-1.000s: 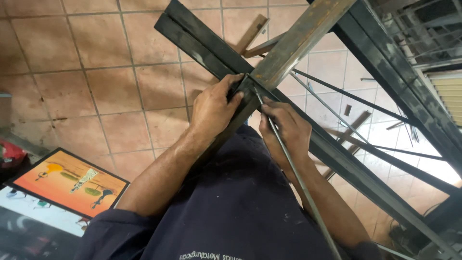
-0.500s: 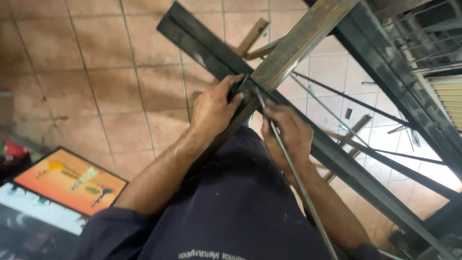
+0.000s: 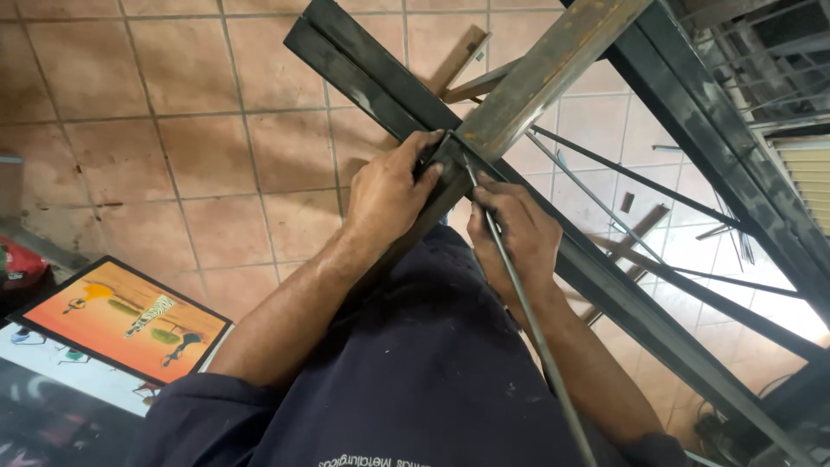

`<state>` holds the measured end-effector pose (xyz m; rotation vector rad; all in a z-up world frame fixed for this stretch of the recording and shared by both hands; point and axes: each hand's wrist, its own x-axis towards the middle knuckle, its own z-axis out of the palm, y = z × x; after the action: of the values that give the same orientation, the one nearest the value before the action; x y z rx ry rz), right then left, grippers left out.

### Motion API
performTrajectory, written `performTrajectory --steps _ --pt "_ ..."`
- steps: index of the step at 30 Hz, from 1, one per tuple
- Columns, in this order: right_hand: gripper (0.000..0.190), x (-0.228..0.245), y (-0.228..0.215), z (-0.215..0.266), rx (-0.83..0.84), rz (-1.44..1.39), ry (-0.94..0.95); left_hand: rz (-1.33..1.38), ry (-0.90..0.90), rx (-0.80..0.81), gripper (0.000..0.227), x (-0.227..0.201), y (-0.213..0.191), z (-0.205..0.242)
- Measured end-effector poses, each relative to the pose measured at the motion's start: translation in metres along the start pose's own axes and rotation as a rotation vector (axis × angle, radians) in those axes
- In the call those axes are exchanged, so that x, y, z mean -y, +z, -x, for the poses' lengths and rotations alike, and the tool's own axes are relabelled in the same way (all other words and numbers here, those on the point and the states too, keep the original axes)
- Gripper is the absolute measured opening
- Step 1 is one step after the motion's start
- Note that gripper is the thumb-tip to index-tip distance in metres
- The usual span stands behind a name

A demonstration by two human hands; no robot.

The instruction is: Cutting metal profiles to specific lengths using a circular chop saw on a stand

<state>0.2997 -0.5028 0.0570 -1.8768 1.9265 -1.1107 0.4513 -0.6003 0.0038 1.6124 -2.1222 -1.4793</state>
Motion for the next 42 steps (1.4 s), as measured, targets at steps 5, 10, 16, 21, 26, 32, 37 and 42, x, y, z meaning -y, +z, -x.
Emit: performTrajectory --steps 5,10,16,21,26,32,37,42 --pt "0.006 0.011 -0.003 0.005 0.054 -0.042 0.05 -0.027 0.009 0.012 0.038 -0.003 -0.001 0.0" --pt "0.006 0.008 -0.009 0.0 0.041 -0.055 0.054 -0.03 -0.035 0.038 0.039 -0.002 -0.003 0.002" --pt "0.008 -0.002 -0.002 -0.005 0.012 -0.045 0.018 -0.005 0.0 -0.002 0.039 0.0 -0.002 -0.003" --pt "0.004 0.0 0.003 0.001 -0.007 -0.025 0.017 -0.02 -0.005 0.008 0.039 0.002 0.002 -0.003" --pt "0.008 -0.001 -0.003 0.004 0.028 -0.056 0.027 -0.074 -0.012 0.011 0.042 0.006 0.006 -0.009" --pt "0.008 -0.003 -0.006 0.001 0.011 0.004 0.003 -0.103 -0.013 0.004 0.042 0.003 0.003 -0.01" --pt "0.008 -0.006 -0.001 0.002 0.006 0.011 0.011 -0.087 -0.043 0.01 0.044 -0.003 -0.002 -0.004" --pt "0.006 -0.008 -0.002 0.006 -0.016 0.017 0.027 -0.067 -0.043 0.01 0.041 -0.002 -0.002 -0.002"
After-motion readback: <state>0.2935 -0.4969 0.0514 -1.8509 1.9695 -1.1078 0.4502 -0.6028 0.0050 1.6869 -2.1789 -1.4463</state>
